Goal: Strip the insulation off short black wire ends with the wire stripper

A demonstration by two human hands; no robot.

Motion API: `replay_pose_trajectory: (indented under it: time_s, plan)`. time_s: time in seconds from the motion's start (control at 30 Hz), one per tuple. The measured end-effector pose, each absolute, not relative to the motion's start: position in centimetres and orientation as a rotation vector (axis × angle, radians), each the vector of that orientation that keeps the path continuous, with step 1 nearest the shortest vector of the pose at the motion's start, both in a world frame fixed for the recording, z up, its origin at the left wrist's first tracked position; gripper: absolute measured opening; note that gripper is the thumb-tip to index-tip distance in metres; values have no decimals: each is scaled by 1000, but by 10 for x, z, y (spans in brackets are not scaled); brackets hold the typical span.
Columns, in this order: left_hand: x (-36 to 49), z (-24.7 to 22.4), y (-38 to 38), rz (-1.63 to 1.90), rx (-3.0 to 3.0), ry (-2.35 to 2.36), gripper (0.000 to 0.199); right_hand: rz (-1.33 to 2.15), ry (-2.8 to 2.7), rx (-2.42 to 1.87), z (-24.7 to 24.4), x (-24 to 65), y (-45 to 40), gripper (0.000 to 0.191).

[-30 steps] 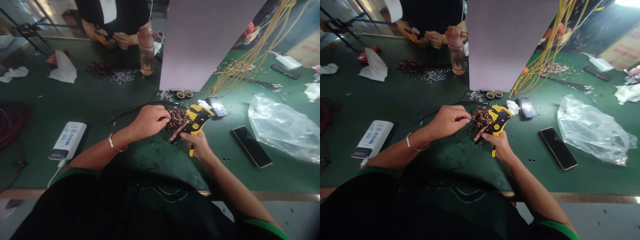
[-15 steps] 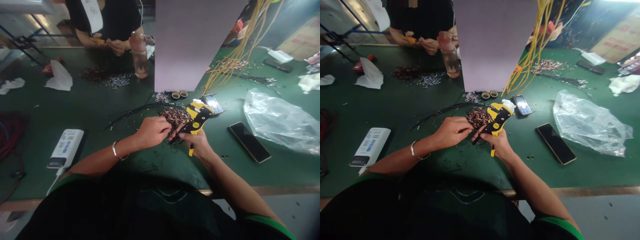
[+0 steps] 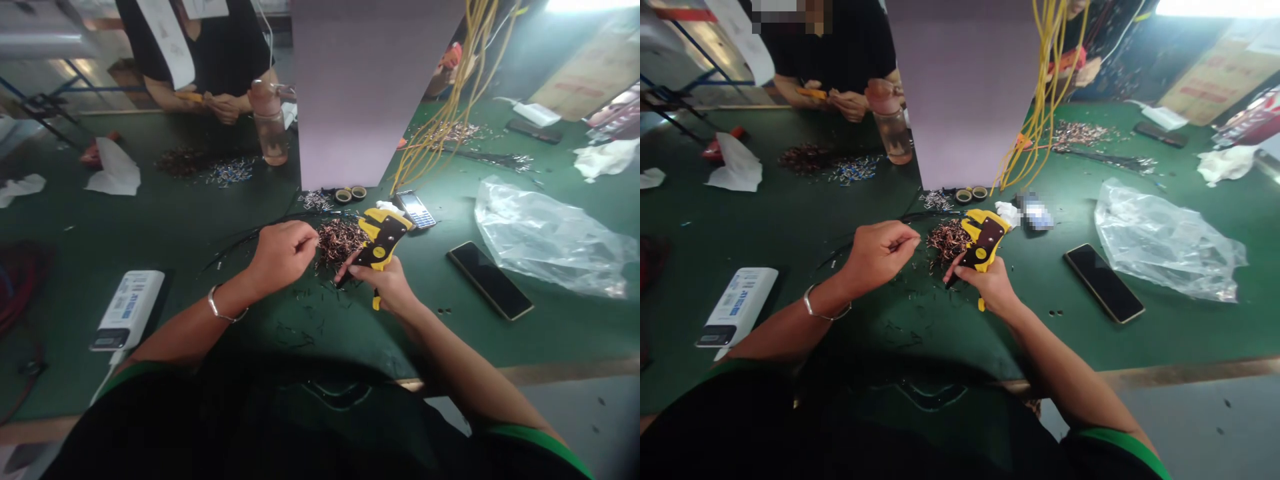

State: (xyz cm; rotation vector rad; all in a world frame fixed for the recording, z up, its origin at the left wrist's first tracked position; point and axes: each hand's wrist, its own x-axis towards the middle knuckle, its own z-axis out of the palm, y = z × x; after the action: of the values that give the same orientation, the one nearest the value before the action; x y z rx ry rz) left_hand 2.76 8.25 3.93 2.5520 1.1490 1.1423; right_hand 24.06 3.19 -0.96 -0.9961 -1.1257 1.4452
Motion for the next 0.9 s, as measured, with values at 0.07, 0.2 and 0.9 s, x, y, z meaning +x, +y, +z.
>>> replay_pose_trajectory:
  time_s: [0.07,0.2,0.9]
  plan:
    - [30,39,82,1241,2444,1205,16,1429,-1101,-1011,-12,239,32,6]
    - [36,32,79,1305,2315,1270,15,1384,-1159,-1072,-16,236,31,8]
    - [48,15,75,1356,2151,1329,16,1607,-1220,-1084,-33,233,24,43]
